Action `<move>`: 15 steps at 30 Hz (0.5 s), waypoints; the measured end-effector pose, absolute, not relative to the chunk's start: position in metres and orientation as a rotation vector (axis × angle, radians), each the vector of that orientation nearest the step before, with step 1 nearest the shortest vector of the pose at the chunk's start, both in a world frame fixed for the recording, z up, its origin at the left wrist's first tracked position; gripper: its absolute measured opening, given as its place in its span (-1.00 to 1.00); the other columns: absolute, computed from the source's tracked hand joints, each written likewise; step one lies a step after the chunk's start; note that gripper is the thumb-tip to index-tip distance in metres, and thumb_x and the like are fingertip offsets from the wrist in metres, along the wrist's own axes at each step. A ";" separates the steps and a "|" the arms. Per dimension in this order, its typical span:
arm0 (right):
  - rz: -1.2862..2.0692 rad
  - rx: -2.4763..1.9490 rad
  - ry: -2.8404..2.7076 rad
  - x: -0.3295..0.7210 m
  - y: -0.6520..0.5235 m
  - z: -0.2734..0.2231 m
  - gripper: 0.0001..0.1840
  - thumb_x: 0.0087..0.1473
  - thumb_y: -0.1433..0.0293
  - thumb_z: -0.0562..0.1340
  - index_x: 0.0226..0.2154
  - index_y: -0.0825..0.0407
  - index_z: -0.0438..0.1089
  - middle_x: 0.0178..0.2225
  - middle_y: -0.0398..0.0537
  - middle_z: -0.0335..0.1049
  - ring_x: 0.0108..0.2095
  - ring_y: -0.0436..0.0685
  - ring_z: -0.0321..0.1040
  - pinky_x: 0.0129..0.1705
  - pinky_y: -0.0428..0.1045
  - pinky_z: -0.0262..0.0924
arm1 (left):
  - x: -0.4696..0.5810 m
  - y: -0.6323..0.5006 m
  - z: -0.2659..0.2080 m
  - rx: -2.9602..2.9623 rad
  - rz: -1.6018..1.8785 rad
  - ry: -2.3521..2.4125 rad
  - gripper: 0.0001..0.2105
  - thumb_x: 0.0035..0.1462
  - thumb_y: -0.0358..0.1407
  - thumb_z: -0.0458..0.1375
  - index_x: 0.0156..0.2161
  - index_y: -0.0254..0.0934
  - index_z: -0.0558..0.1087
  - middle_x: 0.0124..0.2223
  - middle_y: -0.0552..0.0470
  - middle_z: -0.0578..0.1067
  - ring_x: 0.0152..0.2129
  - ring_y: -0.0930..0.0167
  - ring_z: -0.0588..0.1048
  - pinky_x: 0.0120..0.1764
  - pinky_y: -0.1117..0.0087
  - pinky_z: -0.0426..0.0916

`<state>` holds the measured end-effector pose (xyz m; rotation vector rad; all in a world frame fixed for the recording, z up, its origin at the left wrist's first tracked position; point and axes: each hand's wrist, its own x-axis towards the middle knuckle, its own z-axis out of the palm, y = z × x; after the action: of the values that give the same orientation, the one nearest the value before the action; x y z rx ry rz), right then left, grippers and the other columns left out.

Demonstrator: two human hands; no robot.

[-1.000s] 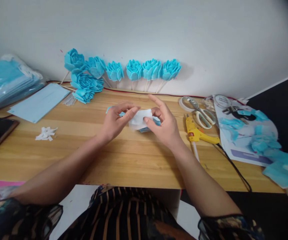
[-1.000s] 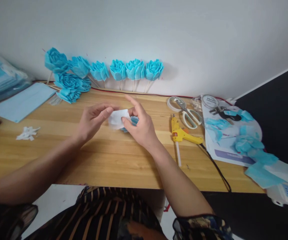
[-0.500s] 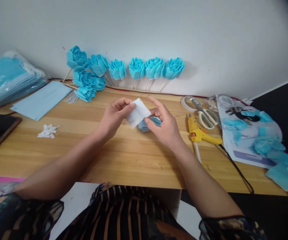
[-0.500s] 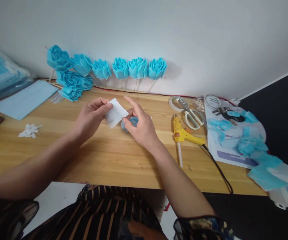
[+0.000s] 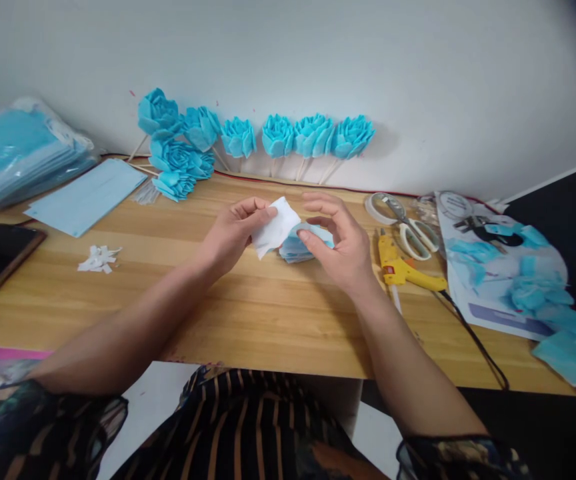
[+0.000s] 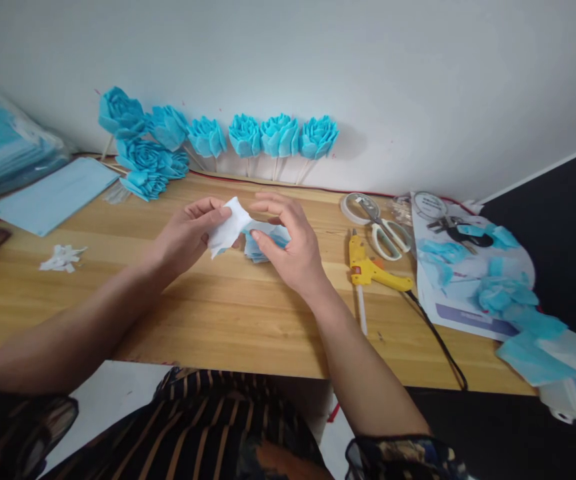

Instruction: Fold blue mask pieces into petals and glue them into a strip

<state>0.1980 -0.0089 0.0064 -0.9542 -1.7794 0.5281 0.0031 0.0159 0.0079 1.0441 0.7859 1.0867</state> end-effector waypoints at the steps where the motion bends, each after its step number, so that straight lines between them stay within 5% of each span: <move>1: 0.532 -0.943 -1.796 0.198 -0.009 0.007 -0.69 0.13 0.43 0.30 -0.06 -0.16 0.44 0.15 -0.07 0.40 0.19 0.21 0.32 0.09 0.18 0.36 | 0.003 0.016 0.007 1.053 1.093 0.790 -0.70 -0.04 -0.14 0.41 -0.38 -0.33 0.46 -0.52 0.08 0.53 -0.64 0.49 0.48 -0.59 0.53 0.26; 6: 0.482 -0.967 -1.828 0.198 -0.009 0.008 -0.91 0.12 0.39 0.34 -0.26 -0.09 0.49 0.06 -0.04 0.47 0.13 0.21 0.39 0.19 0.23 0.24 | 0.004 0.015 0.005 1.107 1.059 0.781 -0.67 -0.02 -0.11 0.41 -0.34 -0.32 0.46 -0.51 0.07 0.55 -0.65 0.50 0.47 -0.59 0.53 0.25; 15: 0.667 -1.076 -1.693 0.193 -0.009 0.007 -0.97 0.11 0.37 0.31 -0.36 -0.03 0.45 -0.16 -0.08 0.57 -0.17 0.09 0.50 -0.12 0.04 0.36 | 0.006 0.017 0.001 1.150 1.029 0.727 -0.61 -0.08 -0.21 0.44 -0.18 -0.31 0.46 -0.43 0.08 0.59 -0.63 0.50 0.49 -0.59 0.53 0.27</move>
<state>0.1931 -0.0092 0.0072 -1.0763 -1.6925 0.6674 0.0059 0.0168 0.0012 1.1501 0.7270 1.0285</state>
